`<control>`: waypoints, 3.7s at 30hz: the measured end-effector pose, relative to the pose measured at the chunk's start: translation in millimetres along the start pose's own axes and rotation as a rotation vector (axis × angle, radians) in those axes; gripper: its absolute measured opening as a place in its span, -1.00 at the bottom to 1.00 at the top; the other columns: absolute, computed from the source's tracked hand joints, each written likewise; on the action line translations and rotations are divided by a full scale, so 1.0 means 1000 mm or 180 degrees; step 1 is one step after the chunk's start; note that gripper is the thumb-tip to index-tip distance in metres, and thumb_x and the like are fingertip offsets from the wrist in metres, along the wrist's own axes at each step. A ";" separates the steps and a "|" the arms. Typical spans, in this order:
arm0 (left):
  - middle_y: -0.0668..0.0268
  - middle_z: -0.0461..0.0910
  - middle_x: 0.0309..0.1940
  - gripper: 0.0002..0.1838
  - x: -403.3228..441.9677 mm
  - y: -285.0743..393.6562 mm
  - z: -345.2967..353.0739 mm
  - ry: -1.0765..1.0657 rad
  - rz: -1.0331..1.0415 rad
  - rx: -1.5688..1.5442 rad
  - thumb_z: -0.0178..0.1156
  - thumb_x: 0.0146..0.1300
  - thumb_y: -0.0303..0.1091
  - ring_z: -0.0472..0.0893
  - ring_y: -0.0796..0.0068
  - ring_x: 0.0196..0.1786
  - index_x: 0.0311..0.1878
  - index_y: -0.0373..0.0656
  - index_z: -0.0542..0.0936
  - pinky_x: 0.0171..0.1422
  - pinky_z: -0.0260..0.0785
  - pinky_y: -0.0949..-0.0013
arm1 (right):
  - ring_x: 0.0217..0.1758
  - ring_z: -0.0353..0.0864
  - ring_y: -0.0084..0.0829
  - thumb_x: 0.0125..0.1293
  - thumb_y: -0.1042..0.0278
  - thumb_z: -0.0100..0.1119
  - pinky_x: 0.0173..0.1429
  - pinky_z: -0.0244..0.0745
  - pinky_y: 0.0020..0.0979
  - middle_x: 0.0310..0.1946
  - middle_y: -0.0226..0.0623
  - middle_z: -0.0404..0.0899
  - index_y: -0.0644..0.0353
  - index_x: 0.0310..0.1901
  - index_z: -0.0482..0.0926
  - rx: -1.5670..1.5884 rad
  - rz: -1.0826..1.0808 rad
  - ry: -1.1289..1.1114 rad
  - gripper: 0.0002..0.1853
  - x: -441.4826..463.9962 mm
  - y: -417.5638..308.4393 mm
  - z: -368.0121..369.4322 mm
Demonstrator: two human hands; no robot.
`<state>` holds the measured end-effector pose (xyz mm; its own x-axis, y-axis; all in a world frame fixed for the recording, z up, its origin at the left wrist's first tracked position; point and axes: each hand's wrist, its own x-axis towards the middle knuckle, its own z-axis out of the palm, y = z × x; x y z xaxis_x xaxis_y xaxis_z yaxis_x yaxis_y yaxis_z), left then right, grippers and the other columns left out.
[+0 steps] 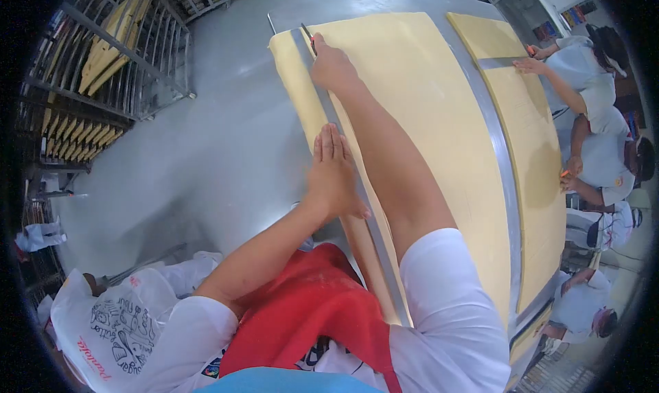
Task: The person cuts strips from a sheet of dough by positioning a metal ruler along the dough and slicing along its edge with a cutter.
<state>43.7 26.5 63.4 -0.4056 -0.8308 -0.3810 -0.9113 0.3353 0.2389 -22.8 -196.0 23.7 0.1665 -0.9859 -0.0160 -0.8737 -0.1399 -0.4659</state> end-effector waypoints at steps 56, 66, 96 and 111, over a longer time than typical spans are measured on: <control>-0.39 -0.11 0.67 0.74 -0.036 0.032 0.069 0.0540 0.0108 0.0321 0.67 -0.40 0.46 -0.15 -0.26 0.75 0.60 -0.66 -0.03 0.79 -0.19 -0.10 | -0.04 0.73 0.15 0.27 0.55 0.09 -0.01 0.61 0.08 -0.14 0.10 0.75 0.21 0.36 0.47 -0.0121 -0.0009 -0.0800 -0.43 -0.347 0.049 -0.048; -0.29 -0.13 0.70 0.74 -0.086 0.097 0.099 0.0282 -0.0279 0.0174 0.74 -0.46 0.35 -0.18 -0.16 0.77 0.65 -0.55 -0.04 0.79 -0.21 -0.12 | -0.15 0.81 0.02 0.17 0.61 0.10 -0.18 0.68 -0.05 -0.11 0.10 0.77 0.26 0.44 0.47 0.0213 0.0611 -0.1301 -0.30 -0.375 0.014 -0.087; -0.52 -0.08 0.62 0.61 -0.154 0.177 0.161 0.0080 -0.0059 0.0637 0.64 -0.22 0.34 -0.16 -0.38 0.73 0.56 -0.77 -0.03 0.80 -0.23 -0.04 | 0.15 0.72 0.02 0.32 0.51 0.20 0.12 0.64 0.01 0.04 -0.02 0.73 -0.01 0.50 0.40 0.0023 0.0839 -0.1235 -0.32 -0.629 0.058 -0.090; -0.51 0.11 0.57 0.65 -0.215 0.238 0.206 -0.0163 0.0199 0.1457 0.47 -0.22 0.63 -0.04 -0.36 0.71 0.51 -0.79 0.11 0.79 -0.26 -0.06 | 0.11 0.72 0.04 0.26 0.60 0.18 0.13 0.63 0.02 -0.04 -0.01 0.72 0.00 0.52 0.40 -0.0124 0.0627 -0.0856 -0.25 -0.761 0.083 -0.087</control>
<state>-100.6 376.7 18.3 -0.4533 -0.7837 -0.4247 -0.8178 0.5552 -0.1515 -261.5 534.6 74.1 0.1026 -0.9356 -0.3377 -0.9170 0.0426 -0.3966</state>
